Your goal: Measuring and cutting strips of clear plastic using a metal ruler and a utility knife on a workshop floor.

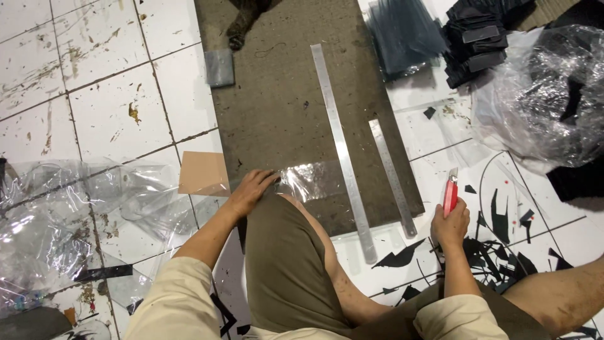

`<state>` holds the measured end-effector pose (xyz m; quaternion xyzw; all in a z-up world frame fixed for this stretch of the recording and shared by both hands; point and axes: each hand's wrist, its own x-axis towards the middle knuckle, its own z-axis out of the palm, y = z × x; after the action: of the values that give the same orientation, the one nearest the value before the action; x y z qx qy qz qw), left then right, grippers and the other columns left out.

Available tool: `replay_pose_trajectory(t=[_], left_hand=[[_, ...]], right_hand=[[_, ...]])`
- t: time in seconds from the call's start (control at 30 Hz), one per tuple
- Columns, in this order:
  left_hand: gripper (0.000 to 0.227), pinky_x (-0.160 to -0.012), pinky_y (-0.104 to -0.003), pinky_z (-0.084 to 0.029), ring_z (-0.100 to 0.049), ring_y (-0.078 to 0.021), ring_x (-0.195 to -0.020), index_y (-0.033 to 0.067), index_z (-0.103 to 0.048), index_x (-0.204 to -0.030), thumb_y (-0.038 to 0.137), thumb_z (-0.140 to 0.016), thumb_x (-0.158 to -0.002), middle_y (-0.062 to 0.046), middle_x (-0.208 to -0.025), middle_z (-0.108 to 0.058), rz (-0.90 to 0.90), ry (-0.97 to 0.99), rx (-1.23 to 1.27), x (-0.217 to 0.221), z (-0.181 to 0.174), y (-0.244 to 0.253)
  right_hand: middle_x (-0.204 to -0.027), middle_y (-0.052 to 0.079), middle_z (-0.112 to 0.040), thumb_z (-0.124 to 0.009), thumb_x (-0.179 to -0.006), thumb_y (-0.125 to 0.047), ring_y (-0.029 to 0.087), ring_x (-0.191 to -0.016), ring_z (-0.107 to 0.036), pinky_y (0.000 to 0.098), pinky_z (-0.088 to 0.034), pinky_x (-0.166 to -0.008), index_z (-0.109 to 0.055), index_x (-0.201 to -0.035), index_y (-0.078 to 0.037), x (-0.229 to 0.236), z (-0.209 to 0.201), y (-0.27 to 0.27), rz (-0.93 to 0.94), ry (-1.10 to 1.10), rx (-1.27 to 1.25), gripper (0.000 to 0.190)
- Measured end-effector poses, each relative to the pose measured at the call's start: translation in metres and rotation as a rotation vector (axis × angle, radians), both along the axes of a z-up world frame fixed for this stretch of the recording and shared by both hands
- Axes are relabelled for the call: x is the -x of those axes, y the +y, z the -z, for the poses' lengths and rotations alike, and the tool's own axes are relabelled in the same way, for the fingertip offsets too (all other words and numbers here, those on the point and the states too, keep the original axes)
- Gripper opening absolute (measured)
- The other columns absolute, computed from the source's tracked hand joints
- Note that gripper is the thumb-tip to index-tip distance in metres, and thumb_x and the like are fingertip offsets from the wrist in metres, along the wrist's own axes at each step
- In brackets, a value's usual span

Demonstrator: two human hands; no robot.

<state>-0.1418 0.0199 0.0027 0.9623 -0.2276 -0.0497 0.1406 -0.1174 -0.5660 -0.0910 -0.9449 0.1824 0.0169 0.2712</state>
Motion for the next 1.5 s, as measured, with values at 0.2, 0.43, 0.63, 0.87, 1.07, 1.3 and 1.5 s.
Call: replay_pose_trajectory(t=[0.2,0.43,0.63,0.87,1.07,1.3,1.5], left_hand=[[0.037,-0.103,-0.047,-0.046,-0.056,-0.0383,-0.126,0.0128,-0.055,-0.14,0.015,-0.054,-0.102,-0.018,-0.135,-0.061,0.103,0.016,0.061,-0.04,0.036,-0.018],[0.117,-0.107,-0.051,-0.046,-0.052,-0.0358,-0.133,0.0158,-0.049,-0.148,0.079,-0.081,-0.054,-0.017,-0.138,-0.059,0.161,0.185,-0.088,-0.091,0.002,-0.077],[0.089,-0.112,-0.05,-0.045,-0.049,-0.0421,-0.139,0.003,-0.053,-0.145,0.033,-0.09,-0.071,-0.021,-0.148,-0.055,0.227,0.188,-0.231,-0.099,0.025,-0.132],[0.09,-0.117,-0.05,-0.04,-0.038,-0.042,-0.147,-0.003,-0.037,-0.153,0.016,-0.08,-0.077,-0.024,-0.16,-0.037,0.152,0.327,-0.215,-0.107,0.075,-0.157],[0.087,-0.117,-0.059,-0.035,-0.03,-0.0478,-0.15,-0.005,-0.026,-0.158,0.025,-0.072,-0.09,-0.032,-0.163,-0.027,0.018,0.418,-0.106,-0.093,0.003,-0.181],[0.133,-0.122,-0.057,-0.029,-0.02,-0.0517,-0.152,-0.0044,-0.018,-0.16,0.053,-0.091,-0.066,-0.039,-0.162,-0.015,-0.063,0.473,-0.11,-0.089,-0.045,-0.196],[0.14,-0.121,-0.057,-0.03,-0.018,-0.0501,-0.153,0.0012,-0.016,-0.163,0.06,-0.091,-0.06,-0.037,-0.164,-0.013,-0.081,0.487,-0.155,-0.091,-0.041,-0.201]], right_hand=[[-0.123,0.03,-0.05,-0.071,-0.096,-0.017,0.053,-0.114,-0.047,0.0606,-0.039,-0.095,-0.054,-0.142,0.003,0.017,-0.018,0.018,-0.103,-0.165,0.135,0.053],[-0.12,0.023,-0.056,-0.076,-0.087,-0.031,0.045,-0.107,-0.06,0.0533,-0.049,-0.087,-0.056,-0.137,-0.002,0.056,-0.064,0.107,-0.436,-0.221,0.181,0.06],[-0.114,0.021,-0.054,-0.067,-0.093,-0.02,0.046,-0.104,-0.062,0.0521,-0.054,-0.084,-0.054,-0.139,-0.007,0.065,-0.045,0.115,-0.434,-0.083,0.158,0.05],[-0.112,0.02,-0.054,-0.072,-0.087,-0.023,0.047,-0.098,-0.066,0.0557,-0.061,-0.073,-0.047,-0.144,-0.004,0.094,-0.078,0.185,-0.531,0.082,-0.012,0.064],[-0.104,0.012,-0.052,-0.073,-0.088,-0.036,0.04,-0.092,-0.067,0.0485,-0.059,-0.072,-0.055,-0.134,-0.01,0.084,-0.054,0.176,-0.554,-0.009,-0.04,0.056],[-0.109,0.015,-0.054,-0.078,-0.086,-0.043,0.038,-0.096,-0.059,0.0487,-0.048,-0.079,-0.062,-0.128,-0.009,-0.002,-0.03,0.133,-0.366,-0.282,0.298,0.056],[-0.119,0.026,-0.055,-0.08,-0.087,-0.02,0.052,-0.105,-0.059,0.0595,-0.049,-0.086,-0.057,-0.132,-0.001,-0.039,-0.051,0.101,-0.192,-0.152,0.083,0.053]])
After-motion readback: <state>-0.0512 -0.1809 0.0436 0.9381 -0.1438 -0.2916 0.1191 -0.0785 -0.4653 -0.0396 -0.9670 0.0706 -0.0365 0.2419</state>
